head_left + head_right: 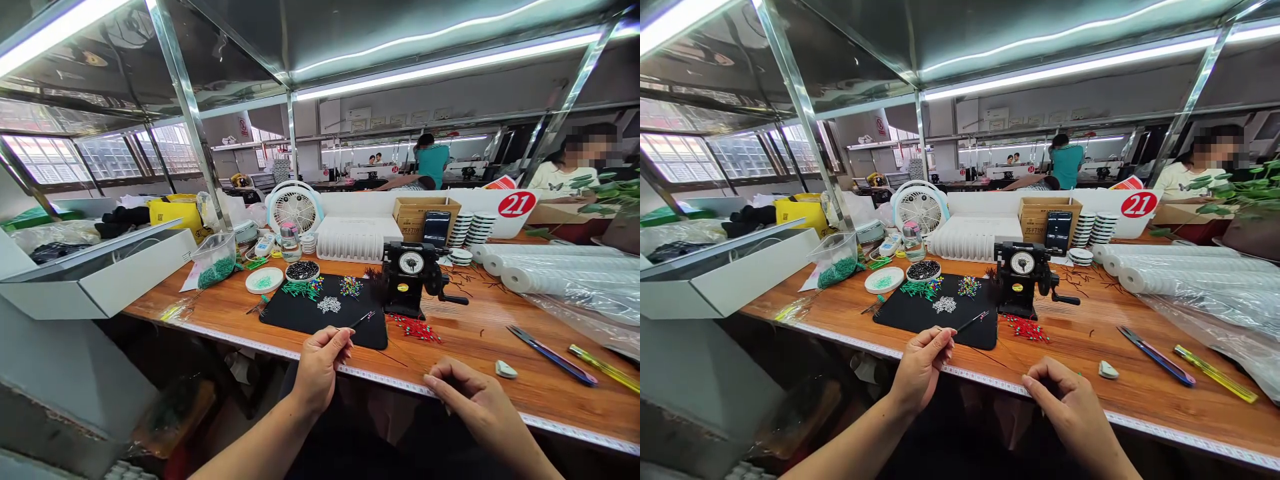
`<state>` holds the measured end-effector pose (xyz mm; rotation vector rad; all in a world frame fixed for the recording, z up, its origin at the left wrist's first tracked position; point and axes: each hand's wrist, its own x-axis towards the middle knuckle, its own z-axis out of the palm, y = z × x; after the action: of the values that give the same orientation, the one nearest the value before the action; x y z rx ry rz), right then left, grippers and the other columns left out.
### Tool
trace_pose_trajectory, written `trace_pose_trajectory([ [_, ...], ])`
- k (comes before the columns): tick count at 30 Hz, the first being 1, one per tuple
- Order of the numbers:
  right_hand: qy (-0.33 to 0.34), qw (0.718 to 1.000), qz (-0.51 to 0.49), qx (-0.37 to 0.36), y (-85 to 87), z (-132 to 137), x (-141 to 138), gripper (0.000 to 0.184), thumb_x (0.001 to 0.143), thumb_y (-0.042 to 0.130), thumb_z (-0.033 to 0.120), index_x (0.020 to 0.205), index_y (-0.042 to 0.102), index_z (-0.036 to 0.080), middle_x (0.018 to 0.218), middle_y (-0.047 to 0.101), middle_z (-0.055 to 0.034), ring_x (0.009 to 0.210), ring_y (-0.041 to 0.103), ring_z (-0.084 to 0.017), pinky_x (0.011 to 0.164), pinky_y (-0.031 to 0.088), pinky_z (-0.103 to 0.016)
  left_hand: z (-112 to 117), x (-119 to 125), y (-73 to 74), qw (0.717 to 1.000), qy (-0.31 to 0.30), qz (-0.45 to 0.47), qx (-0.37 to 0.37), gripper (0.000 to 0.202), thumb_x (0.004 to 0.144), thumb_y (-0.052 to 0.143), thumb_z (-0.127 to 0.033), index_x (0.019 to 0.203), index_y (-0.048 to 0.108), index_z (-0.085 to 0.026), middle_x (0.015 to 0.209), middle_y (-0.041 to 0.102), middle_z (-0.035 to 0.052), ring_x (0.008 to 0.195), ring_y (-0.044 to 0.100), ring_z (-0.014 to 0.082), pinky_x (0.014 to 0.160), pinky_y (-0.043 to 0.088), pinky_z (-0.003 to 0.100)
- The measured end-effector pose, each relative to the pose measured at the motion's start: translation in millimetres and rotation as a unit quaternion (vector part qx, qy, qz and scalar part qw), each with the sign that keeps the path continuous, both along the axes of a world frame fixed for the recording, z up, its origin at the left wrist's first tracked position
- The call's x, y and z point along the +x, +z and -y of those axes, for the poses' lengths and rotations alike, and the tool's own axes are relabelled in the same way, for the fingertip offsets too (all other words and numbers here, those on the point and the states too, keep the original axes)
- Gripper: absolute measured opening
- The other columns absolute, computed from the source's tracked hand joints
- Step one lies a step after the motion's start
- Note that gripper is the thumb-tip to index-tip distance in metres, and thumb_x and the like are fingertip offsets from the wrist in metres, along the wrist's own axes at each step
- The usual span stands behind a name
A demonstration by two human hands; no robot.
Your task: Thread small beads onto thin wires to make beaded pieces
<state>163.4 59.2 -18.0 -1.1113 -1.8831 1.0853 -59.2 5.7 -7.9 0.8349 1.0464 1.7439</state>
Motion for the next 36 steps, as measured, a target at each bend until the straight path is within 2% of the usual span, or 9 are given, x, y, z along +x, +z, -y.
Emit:
trace_pose_trajectory([
  [7, -0.003, 0.999, -0.053, -0.012, 2.6, 2, -1, 0.03, 0.078, 0.054, 0.048, 0.072, 0.06, 0.019, 0.07, 0.054, -0.0019, 0.059, 0.048, -0.014, 0.05, 0.038, -0.023, -2, -1, 0.9, 1.0, 0.0, -0.01, -0.002, 0.014, 0.078, 0.064, -0.028, 0.074, 0.069, -0.015, 0.069, 0.053, 0.0007, 0.059, 0.045, 0.0065, 0.055, 0.034, 0.019],
  [10, -0.06, 0.993, -0.086, 0.055, 10.9, 6, -2, 0.032, 0.074, 0.059, 0.048, 0.091, 0.066, 0.022, 0.097, 0.057, -0.0076, 0.077, 0.054, -0.019, 0.051, 0.041, -0.024, 0, 6, 7.4, 0.998, -0.011, -0.063, -0.016, 0.017, 0.077, 0.065, -0.029, 0.069, 0.068, -0.015, 0.065, 0.052, 0.0006, 0.056, 0.044, 0.0074, 0.053, 0.033, 0.02],
  [12, -0.071, 0.991, -0.052, 0.1, 20.4, 9, -3, 0.033, 0.072, 0.064, 0.047, 0.094, 0.068, 0.023, 0.09, 0.058, -0.0071, 0.073, 0.053, -0.019, 0.053, 0.042, -0.025, 2, 16, 12.5, 0.989, -0.041, -0.143, -0.023, 0.021, 0.076, 0.065, -0.031, 0.063, 0.067, -0.014, 0.058, 0.049, -0.0004, 0.051, 0.042, 0.0079, 0.051, 0.032, 0.022],
  [16, 0.08, 0.997, -0.002, -0.001, 38.2, 12, -15, 0.028, 0.076, 0.061, 0.047, 0.083, 0.071, 0.022, 0.069, 0.058, -0.0032, 0.068, 0.054, -0.017, 0.062, 0.043, -0.026, 5, 42, 17.5, 0.973, -0.106, -0.201, -0.021, 0.022, 0.077, 0.064, -0.032, 0.063, 0.068, -0.016, 0.06, 0.052, 0.0011, 0.055, 0.044, 0.0102, 0.053, 0.034, 0.023],
  [19, 0.106, 0.991, -0.046, -0.061, 41.4, 12, -21, 0.03, 0.077, 0.06, 0.045, 0.071, 0.07, 0.018, 0.067, 0.059, -0.0024, 0.067, 0.054, -0.016, 0.063, 0.042, -0.026, 1, 41, 17.8, 0.967, -0.144, -0.208, -0.028, 0.022, 0.08, 0.059, -0.035, 0.077, 0.07, -0.016, 0.068, 0.059, 0.0044, 0.061, 0.051, 0.0137, 0.057, 0.039, 0.025],
  [21, 0.079, 0.994, -0.058, -0.049, 39.9, 12, -19, 0.029, 0.077, 0.06, 0.043, 0.068, 0.068, 0.017, 0.065, 0.058, -0.0016, 0.065, 0.052, -0.015, 0.062, 0.04, -0.025, -6, 21, 18.5, 0.933, -0.117, -0.341, -0.021, 0.025, 0.083, 0.055, -0.036, 0.093, 0.068, -0.018, 0.074, 0.063, 0.0054, 0.066, 0.055, 0.0161, 0.061, 0.042, 0.026],
  [23, 0.057, 0.997, -0.043, -0.033, 37.9, 13, -16, 0.027, 0.078, 0.06, 0.041, 0.066, 0.067, 0.017, 0.064, 0.057, -0.0011, 0.064, 0.051, -0.014, 0.062, 0.039, -0.025, -17, -11, 19.3, 0.832, 0.021, -0.554, -0.025, 0.023, 0.082, 0.055, -0.034, 0.099, 0.065, -0.021, 0.08, 0.062, 0.0045, 0.072, 0.056, 0.0172, 0.068, 0.043, 0.027],
  [26, 0.051, 0.998, -0.026, -0.035, 35.6, 14, -12, 0.027, 0.079, 0.058, 0.04, 0.065, 0.066, 0.017, 0.066, 0.058, -0.0013, 0.065, 0.052, -0.015, 0.063, 0.039, -0.026, -36, -58, 18.6, 0.771, 0.109, -0.622, -0.085, 0.015, 0.077, 0.057, -0.022, 0.09, 0.063, -0.017, 0.08, 0.057, 0.0063, 0.076, 0.054, 0.0212, 0.073, 0.041, 0.033],
  [36, 0.067, 0.996, -0.029, -0.048, 34.8, 19, -14, 0.027, 0.08, 0.056, 0.037, 0.067, 0.066, 0.017, 0.068, 0.061, -0.0025, 0.068, 0.055, -0.016, 0.066, 0.04, -0.027, -53, -76, 16.8, 0.687, 0.071, -0.71, -0.138, 0.018, 0.079, 0.045, -0.014, 0.088, 0.06, -0.018, 0.085, 0.054, 0.0055, 0.079, 0.054, 0.0194, 0.077, 0.041, 0.031],
])
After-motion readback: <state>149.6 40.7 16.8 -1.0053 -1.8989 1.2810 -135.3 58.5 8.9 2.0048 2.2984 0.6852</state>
